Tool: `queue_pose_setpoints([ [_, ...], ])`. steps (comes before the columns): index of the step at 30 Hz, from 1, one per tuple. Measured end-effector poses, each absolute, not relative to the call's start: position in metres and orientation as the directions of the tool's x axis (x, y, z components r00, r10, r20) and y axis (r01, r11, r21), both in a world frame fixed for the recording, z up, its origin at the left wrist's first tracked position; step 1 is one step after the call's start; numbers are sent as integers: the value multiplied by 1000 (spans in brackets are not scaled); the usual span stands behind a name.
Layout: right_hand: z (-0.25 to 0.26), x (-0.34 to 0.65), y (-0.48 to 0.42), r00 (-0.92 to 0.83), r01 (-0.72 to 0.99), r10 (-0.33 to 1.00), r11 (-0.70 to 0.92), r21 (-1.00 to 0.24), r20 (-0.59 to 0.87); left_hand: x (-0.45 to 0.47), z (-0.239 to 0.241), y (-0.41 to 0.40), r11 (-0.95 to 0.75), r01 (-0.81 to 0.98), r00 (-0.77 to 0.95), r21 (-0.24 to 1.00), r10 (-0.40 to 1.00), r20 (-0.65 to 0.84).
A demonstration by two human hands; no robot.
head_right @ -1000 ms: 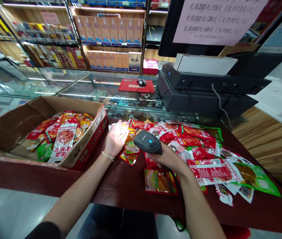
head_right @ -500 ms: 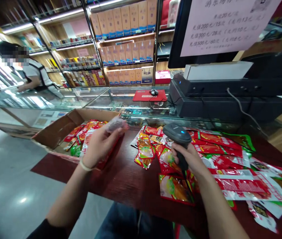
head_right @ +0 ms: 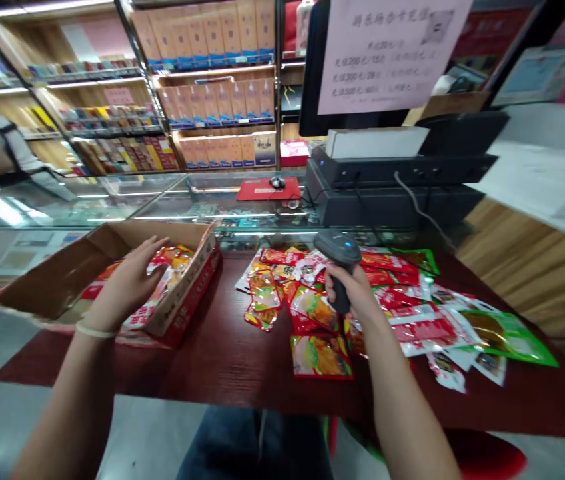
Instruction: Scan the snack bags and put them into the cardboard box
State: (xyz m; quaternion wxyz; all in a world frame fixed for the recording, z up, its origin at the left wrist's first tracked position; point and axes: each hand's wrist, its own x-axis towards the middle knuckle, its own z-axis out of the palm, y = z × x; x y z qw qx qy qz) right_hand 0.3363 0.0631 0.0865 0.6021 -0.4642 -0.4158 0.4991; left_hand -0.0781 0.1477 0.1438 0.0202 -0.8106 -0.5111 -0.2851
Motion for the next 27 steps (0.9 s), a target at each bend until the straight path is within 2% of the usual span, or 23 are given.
queue_pose_setpoints([
  [5,94,351,60,297,-190,955,74,-979,14,16,151,125,-636,628,373,449,752,543],
  [8,98,361,58,359,-176,933,72,-982,4,84,127,118,-686,388,482,616,721,499],
  [10,99,368,57,376,-176,927,90,-980,18,125,101,124,-671,309,517,674,714,473],
  [17,98,384,56,417,-215,909,118,-969,18,211,23,163,-539,200,565,818,746,353],
  [22,99,377,56,417,-223,908,147,-964,42,224,12,166,-385,175,513,906,821,250],
  [27,102,371,55,430,-231,902,157,-960,44,206,18,160,-364,208,443,908,862,244],
])
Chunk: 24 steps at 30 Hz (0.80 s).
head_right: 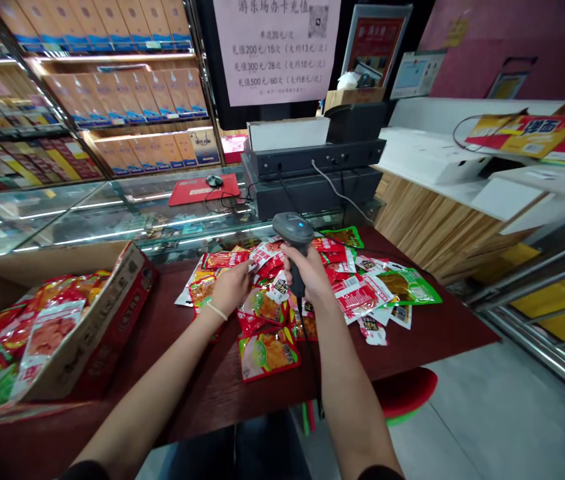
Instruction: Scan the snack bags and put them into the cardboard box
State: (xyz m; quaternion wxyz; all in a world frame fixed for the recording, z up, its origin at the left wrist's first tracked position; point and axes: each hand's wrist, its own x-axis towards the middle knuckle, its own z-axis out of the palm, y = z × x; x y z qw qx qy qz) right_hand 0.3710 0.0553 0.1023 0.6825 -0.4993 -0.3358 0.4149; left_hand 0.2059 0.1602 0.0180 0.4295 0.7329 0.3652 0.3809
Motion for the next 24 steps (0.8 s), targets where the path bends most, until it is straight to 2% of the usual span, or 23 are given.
queue_pose_setpoints([
  [5,94,365,61,364,-240,931,87,-967,-7,157,21,157,-303,148,148,942,948,281],
  [8,89,351,66,307,-219,949,5,-976,-64,128,20,162,-136,-91,32,987,990,139],
  [12,83,328,70,205,-137,973,-79,-987,-106,105,17,174,105,-417,30,903,994,-102],
  [16,75,312,71,109,-29,978,-174,-984,-177,99,13,181,153,-620,36,769,985,-166],
  [20,67,302,72,-14,21,973,-229,-973,-230,97,9,186,199,-754,64,626,971,-232],
  [24,63,294,72,-44,160,965,-250,-955,-260,96,5,189,204,-783,82,588,970,-227],
])
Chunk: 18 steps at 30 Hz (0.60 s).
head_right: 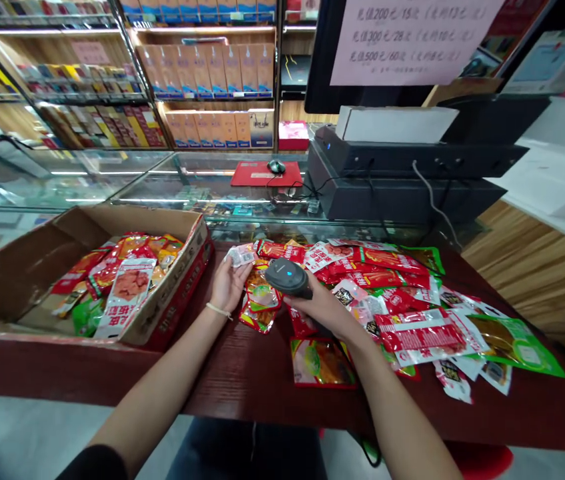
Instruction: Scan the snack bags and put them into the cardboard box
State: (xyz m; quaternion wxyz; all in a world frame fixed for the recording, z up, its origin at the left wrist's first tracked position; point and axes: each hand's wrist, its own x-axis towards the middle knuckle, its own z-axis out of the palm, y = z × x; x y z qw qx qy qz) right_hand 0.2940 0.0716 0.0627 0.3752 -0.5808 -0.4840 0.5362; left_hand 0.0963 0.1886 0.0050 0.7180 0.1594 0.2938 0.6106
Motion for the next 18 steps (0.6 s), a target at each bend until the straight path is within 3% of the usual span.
queue_pose_setpoints([
  [6,63,294,70,-46,266,971,-213,-940,-233,98,3,189,191,-800,85,568,974,-208],
  [18,70,298,72,19,99,977,-212,-972,-211,100,13,185,145,-697,58,702,987,-147],
])
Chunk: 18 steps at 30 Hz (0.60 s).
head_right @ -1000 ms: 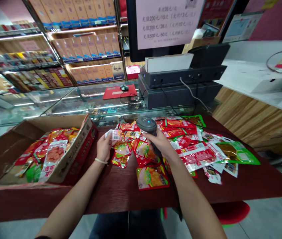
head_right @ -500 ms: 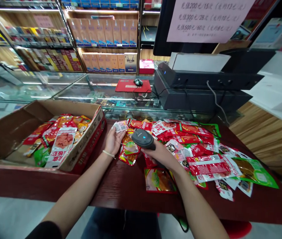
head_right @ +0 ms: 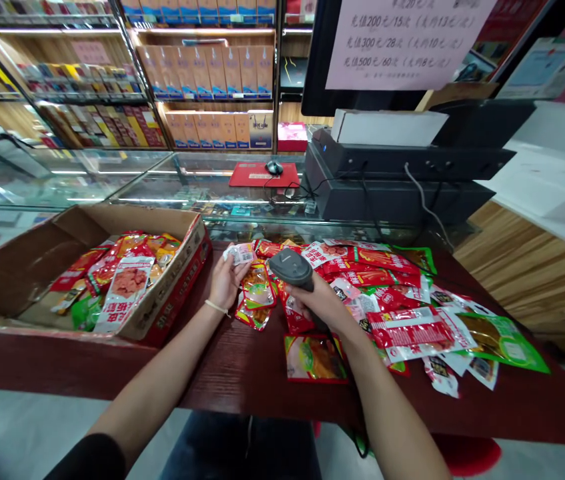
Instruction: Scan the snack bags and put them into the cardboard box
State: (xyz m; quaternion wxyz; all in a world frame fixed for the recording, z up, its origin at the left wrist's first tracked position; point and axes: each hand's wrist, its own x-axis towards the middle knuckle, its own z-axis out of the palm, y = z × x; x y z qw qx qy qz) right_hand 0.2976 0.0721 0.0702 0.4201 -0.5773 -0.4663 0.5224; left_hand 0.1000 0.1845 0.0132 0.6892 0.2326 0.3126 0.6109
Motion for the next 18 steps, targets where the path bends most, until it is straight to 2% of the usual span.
queue_pose_setpoints([
  [4,74,304,70,65,33,988,-145,-989,-142,96,51,171,1,-610,14,793,1000,10],
  [8,79,305,65,45,-29,993,-109,-994,-110,69,113,145,-136,-486,125,863,967,223],
  [10,81,303,62,10,-27,993,-114,-993,-114,43,141,132,-223,-363,170,905,939,299],
  [12,83,298,61,-37,8,993,-116,-993,-116,10,160,124,-336,-144,158,931,921,357],
  [14,84,293,60,-68,53,992,-105,-993,-108,-25,169,120,-441,157,89,884,897,432],
  [16,84,290,61,-68,85,992,-96,-992,-102,-60,168,122,-480,446,27,755,851,525],
  [18,82,288,62,-53,88,993,-104,-991,-109,-88,162,126,-451,646,38,616,824,565],
])
